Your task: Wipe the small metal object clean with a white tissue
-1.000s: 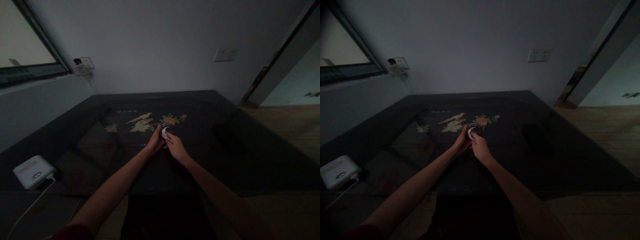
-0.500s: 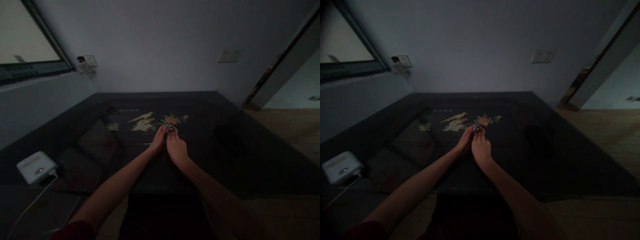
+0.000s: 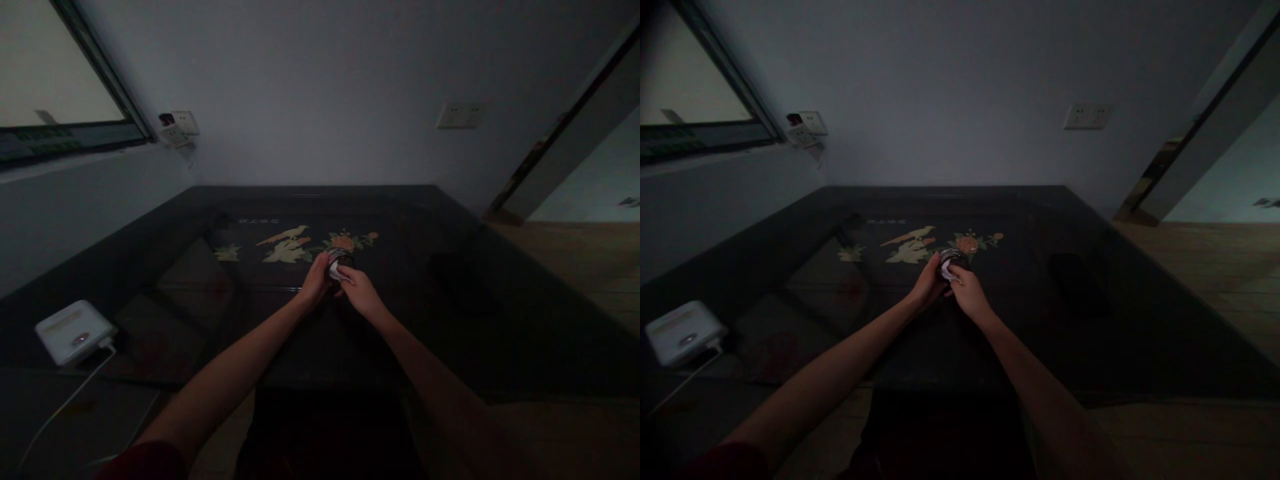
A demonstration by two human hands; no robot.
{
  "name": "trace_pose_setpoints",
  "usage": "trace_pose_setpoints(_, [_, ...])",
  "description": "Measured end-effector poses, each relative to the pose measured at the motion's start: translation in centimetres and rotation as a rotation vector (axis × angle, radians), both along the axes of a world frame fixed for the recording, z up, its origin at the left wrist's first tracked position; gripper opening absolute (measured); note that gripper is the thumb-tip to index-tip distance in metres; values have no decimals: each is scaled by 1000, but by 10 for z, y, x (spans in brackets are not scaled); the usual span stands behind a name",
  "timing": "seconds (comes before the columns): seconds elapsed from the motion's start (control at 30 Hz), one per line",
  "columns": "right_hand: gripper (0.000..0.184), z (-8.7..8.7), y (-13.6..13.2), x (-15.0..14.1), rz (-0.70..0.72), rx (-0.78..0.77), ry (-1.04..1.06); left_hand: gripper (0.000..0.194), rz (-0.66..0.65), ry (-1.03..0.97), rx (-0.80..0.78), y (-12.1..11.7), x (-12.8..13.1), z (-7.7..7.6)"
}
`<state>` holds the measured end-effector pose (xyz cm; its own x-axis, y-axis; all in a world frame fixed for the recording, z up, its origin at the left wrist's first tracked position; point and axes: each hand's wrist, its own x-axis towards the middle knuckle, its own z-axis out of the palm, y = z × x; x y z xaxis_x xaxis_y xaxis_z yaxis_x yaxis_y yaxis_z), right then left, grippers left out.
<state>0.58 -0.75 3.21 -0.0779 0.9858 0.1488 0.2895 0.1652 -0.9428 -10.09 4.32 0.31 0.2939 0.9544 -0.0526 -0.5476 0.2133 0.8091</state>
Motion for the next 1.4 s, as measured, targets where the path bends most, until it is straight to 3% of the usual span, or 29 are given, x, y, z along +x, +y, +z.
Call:
trace_pose_setpoints(0.1, [37, -5, 2, -6, -35, -113, 532, 35, 0, -20, -3, 3, 1, 0])
trace_pose_setpoints(0.2, [33, -1, 1, -10, -89, -142, 879, 34, 0, -46, 0, 3, 1, 0])
trace_pose_setpoints(0.37, [30, 4, 1, -10, -117, -155, 1004, 35, -33, -44, 38, 2, 2, -1])
trace_pose_setpoints(0.53, [37, -1, 4, -7, -83, -139, 701, 34, -4, -22, 35, 3, 1, -3])
trace_pose_setpoints(0.73, [40, 4, 1, -1, -69, 87, -204, 35, -18, -6, -33, 0, 0, 3])
trace_pose_setpoints(0.9, [37, 18, -11, -1, -52, 85, -801, 37, -37, -28, -82, -1, -1, 8])
trace_pose_setpoints(1.13, [42, 22, -20, -9, -93, 207, -1044, 40, -52, -35, -68, 2, -1, 3])
trace_pose_setpoints(1.4, [46, 4, -15, -14, -189, 276, -1003, 37, -46, -21, -2, 0, 1, 2])
